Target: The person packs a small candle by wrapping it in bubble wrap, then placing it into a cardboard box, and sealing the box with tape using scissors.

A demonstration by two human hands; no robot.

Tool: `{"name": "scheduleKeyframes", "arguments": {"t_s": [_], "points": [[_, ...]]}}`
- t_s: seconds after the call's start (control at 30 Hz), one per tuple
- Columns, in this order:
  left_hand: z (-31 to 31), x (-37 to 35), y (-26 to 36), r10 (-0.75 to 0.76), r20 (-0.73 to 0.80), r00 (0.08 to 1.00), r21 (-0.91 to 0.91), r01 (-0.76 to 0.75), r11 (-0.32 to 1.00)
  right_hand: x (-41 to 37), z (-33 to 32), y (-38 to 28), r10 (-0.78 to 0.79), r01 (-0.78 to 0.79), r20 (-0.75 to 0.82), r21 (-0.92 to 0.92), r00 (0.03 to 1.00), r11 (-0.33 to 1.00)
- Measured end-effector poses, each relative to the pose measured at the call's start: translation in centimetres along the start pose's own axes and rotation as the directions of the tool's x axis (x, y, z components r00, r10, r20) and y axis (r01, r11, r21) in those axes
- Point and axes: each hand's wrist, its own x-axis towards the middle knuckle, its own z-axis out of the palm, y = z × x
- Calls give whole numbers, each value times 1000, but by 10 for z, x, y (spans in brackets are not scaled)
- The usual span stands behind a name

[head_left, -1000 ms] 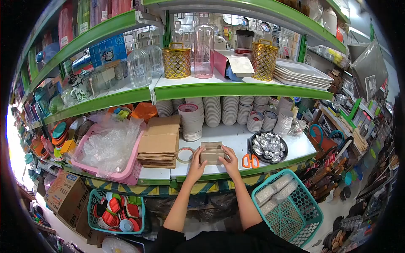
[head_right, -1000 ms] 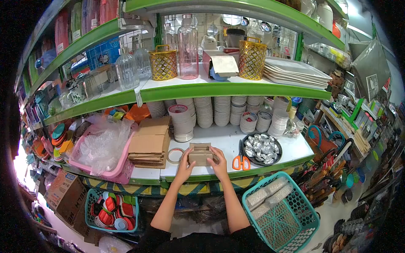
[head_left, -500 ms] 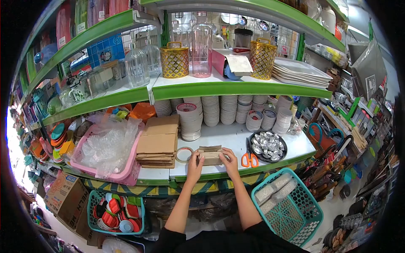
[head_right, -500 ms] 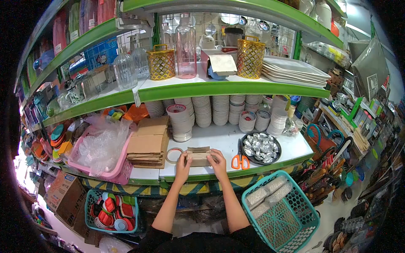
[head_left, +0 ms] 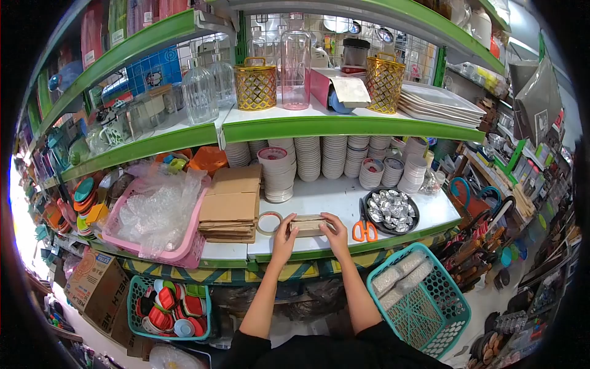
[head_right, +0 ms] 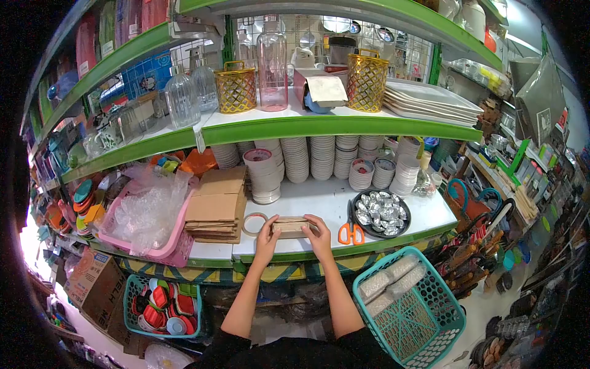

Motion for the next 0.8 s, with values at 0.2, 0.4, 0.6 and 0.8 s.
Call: {"name": "scheduleKeyframes", "arguments": {"t_s": [0.2, 0.4, 0.6, 0.8], "points": [[0, 2, -5, 60, -30, 998, -13, -60, 998, 0, 2, 4, -37, 37, -37, 2, 999, 999], [1, 1, -10, 20, -22, 1000, -189, -24, 982, 2, -1, 13, -49, 49, -19, 44, 999, 998], [2, 1, -9, 86, -7, 996, -156, -87, 984, 3, -4, 13, -114, 112, 32, 74, 993, 991], [3, -1, -6, 56, -44, 997, -51, -58, 997, 1, -4, 6, -36, 33, 45, 70, 998, 997]]}}
